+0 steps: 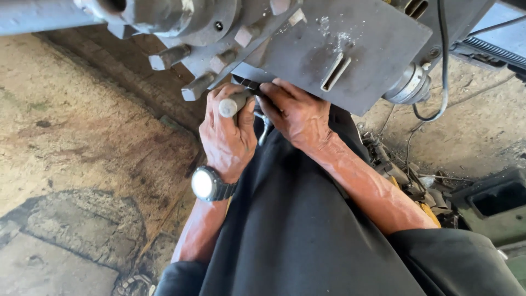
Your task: Grinding a metal component mounted on a lathe and adjusting the machine settings.
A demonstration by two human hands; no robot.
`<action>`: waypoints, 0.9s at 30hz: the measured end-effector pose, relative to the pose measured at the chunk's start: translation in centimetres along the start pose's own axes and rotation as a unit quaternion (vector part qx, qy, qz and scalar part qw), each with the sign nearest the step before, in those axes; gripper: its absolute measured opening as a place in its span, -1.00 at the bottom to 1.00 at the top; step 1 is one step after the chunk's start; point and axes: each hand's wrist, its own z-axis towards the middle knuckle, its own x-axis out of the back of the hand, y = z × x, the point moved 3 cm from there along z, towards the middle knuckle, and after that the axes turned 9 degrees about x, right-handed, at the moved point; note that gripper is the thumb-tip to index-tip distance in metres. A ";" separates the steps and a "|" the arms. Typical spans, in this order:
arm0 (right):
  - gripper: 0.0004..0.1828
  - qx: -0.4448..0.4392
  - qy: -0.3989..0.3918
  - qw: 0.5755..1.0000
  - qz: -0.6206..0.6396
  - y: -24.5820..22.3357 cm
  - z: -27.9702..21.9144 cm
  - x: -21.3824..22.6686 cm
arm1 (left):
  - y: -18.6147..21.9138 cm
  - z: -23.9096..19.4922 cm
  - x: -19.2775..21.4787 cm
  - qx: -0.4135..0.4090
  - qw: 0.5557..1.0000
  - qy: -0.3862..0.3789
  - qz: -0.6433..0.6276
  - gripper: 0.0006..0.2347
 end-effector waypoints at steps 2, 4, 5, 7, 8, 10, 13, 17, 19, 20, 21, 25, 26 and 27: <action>-0.86 -0.007 0.003 1.000 0.024 0.2 -0.2 -0.2 | 0.0 0.0 0.0 -0.007 1.000 0.012 -0.016 -0.83; -0.88 -0.002 0.016 1.000 -0.015 0.2 0.3 0.1 | -0.1 0.1 0.6 -0.004 0.999 0.019 -0.037 -0.85; -0.88 -0.001 0.018 1.000 -0.016 0.1 0.2 -0.1 | 0.0 0.0 1.2 -0.006 0.999 0.020 -0.037 -0.85; -0.91 0.009 0.007 1.000 0.008 0.1 -0.3 -0.2 | 0.3 -0.2 2.3 0.023 0.999 0.033 -0.032 -0.83; -0.91 0.012 0.007 1.000 0.009 0.3 0.1 0.4 | 0.4 -0.5 2.8 0.024 0.999 0.037 -0.031 -0.83; -0.96 0.129 -0.033 0.991 -0.002 0.1 0.9 1.4 | 0.4 -0.9 3.7 0.041 0.998 0.035 -0.012 -0.85; -0.88 0.004 -0.010 1.000 0.015 -0.5 1.5 2.0 | 0.1 -2.1 4.7 0.090 0.995 0.029 -0.014 -0.85; -0.91 -0.009 -0.005 0.999 0.051 -0.1 0.9 1.1 | -1.9 -4.6 5.3 0.125 0.991 0.022 -0.037 -0.84; -0.84 -0.023 -0.004 0.995 0.096 -0.1 0.3 0.9 | -3.7 -6.2 5.2 0.179 0.980 -0.006 -0.089 -0.80; -0.84 -0.019 -0.007 0.996 0.092 -0.5 -0.5 1.5 | -4.2 -6.6 5.4 0.180 0.979 -0.004 -0.095 -0.80; -0.82 -0.080 -0.012 0.987 0.142 -0.7 -1.4 2.0 | -4.9 -7.0 5.6 0.194 0.974 -0.012 -0.114 -0.78; -0.66 -0.313 -0.093 0.905 0.274 -1.7 -5.6 1.9 | -8.0 -7.2 5.3 0.285 0.936 -0.060 -0.198 -0.70; -0.66 -0.317 -0.089 0.907 0.261 -2.0 -6.6 1.2 | -8.6 -6.9 5.5 0.281 0.934 -0.068 -0.209 -0.70; -0.58 -0.403 -0.110 0.855 0.307 -2.2 -8.2 0.0 | -9.4 -6.7 5.6 0.318 0.913 -0.108 -0.233 -0.71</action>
